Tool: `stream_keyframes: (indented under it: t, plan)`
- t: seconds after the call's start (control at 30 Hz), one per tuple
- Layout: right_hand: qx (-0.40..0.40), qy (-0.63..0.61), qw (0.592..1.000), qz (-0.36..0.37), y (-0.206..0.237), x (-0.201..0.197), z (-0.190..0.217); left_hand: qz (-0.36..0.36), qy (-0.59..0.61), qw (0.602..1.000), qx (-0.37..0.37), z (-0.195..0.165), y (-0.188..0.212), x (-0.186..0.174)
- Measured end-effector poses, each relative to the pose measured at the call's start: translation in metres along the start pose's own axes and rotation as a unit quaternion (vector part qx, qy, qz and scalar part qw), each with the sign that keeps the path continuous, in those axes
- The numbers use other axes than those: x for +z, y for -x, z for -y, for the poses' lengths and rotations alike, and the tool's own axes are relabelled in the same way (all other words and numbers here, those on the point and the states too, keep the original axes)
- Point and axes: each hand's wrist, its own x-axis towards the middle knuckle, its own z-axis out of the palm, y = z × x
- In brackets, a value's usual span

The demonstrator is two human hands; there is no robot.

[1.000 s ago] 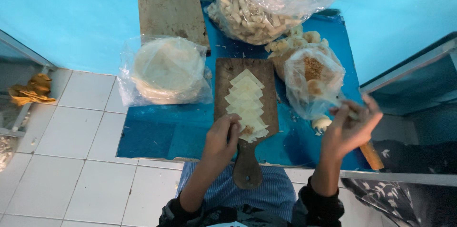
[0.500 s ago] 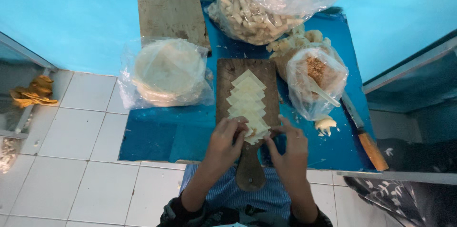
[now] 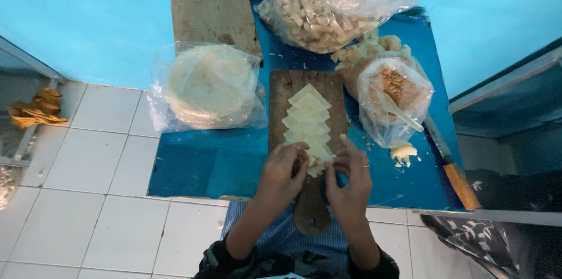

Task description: The person sits at a small table and assembles filled pastries. They take a diamond-cut pastry wrapper from a cutting board, spoon brown filling from a plastic bag onto it, then fold and roll the wrapper by hand to enclose the filling, setting the finished roll aside.

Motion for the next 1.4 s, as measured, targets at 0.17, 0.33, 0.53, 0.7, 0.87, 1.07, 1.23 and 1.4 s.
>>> stream_keyframes:
  t: [0.17, 0.33, 0.53, 0.7, 0.87, 1.07, 1.23, 1.4]
  plan:
    - [-0.067, 0.008, 0.998, -0.02, 0.004, 0.01, 0.003, 0.005, 0.015, 1.0, -0.011, -0.002, 0.001, 0.001]
    - [-0.111, 0.066, 0.992, -0.002, 0.009, 0.012, -0.001, -0.001, -0.006, 1.0, -0.002, -0.005, -0.001, 0.0]
    - [-0.091, 0.035, 0.995, 0.011, 0.013, 0.009, -0.007, -0.016, -0.005, 0.998, 0.054, -0.006, -0.001, 0.0]
    - [-0.1, 0.028, 0.995, -0.001, 0.014, 0.01, -0.014, 0.014, 0.003, 1.0, -0.001, -0.004, 0.002, 0.002]
    - [-0.12, 0.043, 0.992, 0.003, 0.014, 0.013, -0.016, 0.009, 0.009, 1.0, -0.007, -0.004, 0.002, 0.001]
    - [-0.126, 0.004, 0.989, 0.078, 0.0, -0.006, -0.013, 0.095, -0.012, 0.995, -0.011, -0.002, 0.002, -0.014]
    - [-0.151, 0.031, 0.975, 0.158, -0.017, -0.019, -0.015, 0.136, 0.022, 0.99, 0.006, 0.001, -0.004, -0.025]
    - [-0.163, 0.001, 0.976, 0.142, -0.025, -0.008, -0.02, 0.152, 0.017, 0.988, 0.007, 0.002, -0.008, -0.025]
